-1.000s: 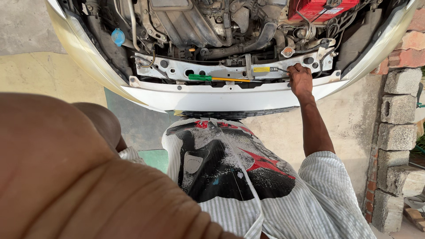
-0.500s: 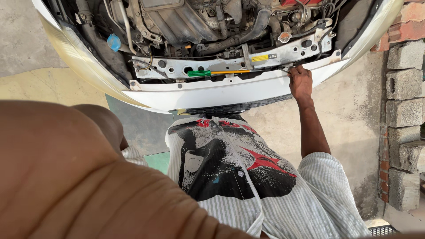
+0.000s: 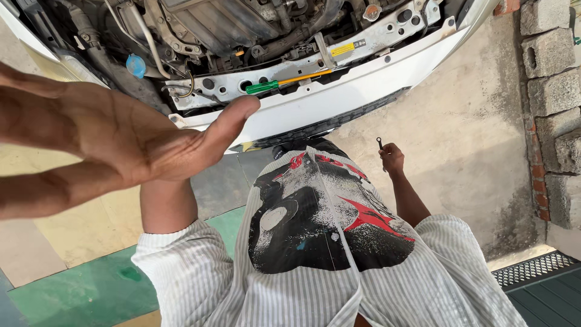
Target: The person works on the front of a white car with the hood open, using a wrench to tighten bolts on the radiator support and engine bay area. They also use a screwdriver to adjust components near the headlight and front bumper.
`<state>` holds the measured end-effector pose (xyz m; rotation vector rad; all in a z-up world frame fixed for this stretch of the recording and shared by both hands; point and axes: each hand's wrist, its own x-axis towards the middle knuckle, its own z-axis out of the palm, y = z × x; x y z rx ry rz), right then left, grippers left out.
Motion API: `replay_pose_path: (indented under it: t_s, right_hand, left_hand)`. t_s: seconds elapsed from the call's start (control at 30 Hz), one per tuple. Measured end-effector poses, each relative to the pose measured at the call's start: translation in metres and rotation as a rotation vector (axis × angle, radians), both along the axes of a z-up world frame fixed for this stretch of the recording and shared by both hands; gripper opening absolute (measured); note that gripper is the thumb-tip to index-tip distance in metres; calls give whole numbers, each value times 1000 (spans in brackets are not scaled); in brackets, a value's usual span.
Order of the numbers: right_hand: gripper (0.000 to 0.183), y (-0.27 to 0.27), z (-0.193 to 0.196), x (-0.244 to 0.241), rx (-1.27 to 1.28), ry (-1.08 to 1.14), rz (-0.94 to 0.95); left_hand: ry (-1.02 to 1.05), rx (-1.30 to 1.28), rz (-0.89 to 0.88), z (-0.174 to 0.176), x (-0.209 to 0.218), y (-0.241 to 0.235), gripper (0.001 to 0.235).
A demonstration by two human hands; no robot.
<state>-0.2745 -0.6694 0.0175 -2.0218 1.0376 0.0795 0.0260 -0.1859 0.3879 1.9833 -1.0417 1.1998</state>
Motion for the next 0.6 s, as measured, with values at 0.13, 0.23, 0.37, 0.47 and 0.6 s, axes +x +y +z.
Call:
replay_pose_path:
  t_s: [0.13, 0.23, 0.37, 0.47, 0.6]
  right_hand:
    - [14, 6, -24, -75, 293, 241, -206]
    - [15, -10, -33, -92, 337, 292, -226]
    - [16, -54, -26, -81, 358, 294, -211]
    - [16, -96, -18, -45, 363, 229, -134]
    - [15, -161, -6, 2, 379, 122, 48]
  left_hand:
    - [625, -220, -109, -75, 6, -61, 120]
    - [930, -78, 9, -146, -34, -103, 100]
    - [1301, 78, -61, -234, -111, -148, 81]
    - [1473, 226, -173, -280, -151, -180, 82]
    - [1538, 472, -204, -304, -172, -248, 79]
